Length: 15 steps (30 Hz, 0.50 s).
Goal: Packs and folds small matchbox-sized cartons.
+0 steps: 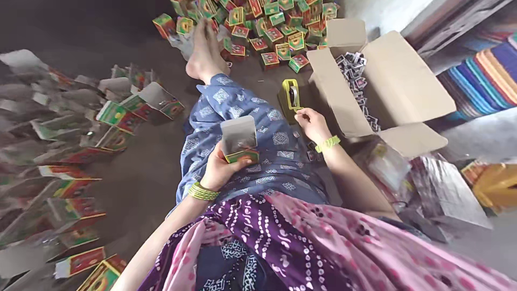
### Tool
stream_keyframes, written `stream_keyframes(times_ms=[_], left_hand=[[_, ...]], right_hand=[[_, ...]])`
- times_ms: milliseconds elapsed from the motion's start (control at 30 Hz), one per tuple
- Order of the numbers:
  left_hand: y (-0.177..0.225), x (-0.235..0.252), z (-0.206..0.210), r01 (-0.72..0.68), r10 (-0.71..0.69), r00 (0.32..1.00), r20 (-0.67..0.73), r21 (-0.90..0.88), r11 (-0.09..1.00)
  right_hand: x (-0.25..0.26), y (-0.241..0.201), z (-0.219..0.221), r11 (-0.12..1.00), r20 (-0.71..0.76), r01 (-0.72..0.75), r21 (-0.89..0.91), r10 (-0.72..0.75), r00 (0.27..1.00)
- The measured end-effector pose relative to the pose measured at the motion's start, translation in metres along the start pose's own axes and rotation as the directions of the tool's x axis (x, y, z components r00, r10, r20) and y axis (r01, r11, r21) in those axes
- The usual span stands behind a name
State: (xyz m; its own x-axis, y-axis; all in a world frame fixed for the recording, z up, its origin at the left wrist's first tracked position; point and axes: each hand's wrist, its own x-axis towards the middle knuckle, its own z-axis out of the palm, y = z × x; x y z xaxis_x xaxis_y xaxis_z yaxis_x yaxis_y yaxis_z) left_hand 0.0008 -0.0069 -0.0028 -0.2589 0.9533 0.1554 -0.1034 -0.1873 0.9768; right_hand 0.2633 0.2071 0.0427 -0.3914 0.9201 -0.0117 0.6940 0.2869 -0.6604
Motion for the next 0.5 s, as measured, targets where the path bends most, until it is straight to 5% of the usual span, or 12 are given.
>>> stream_keyframes(times_ms=[67, 167, 333, 500], left_hand=[[-0.003, 0.0, -0.001, 0.011, -0.011, 0.998, -0.056, 0.008, 1.0], [-0.007, 0.004, -0.002, 0.008, -0.001, 0.995, -0.097, 0.073, 0.997], [-0.005, 0.004, -0.001, -0.033, 0.052, 0.996, -0.068, 0.25, 0.968], [-0.005, 0.002, -0.005, -0.024, 0.048, 0.994, -0.1, 0.233, 0.972]], right_hand=[[0.016, 0.04, -0.005, 0.957, 0.111, -0.096, -0.274, 0.131, 0.985], [0.03, 0.079, 0.017, 0.89, 0.232, -0.203, -0.407, 0.316, 0.92], [0.02, 0.082, 0.059, 0.881, 0.22, -0.208, -0.425, 0.323, 0.92], [0.023, 0.066, 0.066, 0.878, 0.185, -0.302, -0.371, 0.389, 0.903]])
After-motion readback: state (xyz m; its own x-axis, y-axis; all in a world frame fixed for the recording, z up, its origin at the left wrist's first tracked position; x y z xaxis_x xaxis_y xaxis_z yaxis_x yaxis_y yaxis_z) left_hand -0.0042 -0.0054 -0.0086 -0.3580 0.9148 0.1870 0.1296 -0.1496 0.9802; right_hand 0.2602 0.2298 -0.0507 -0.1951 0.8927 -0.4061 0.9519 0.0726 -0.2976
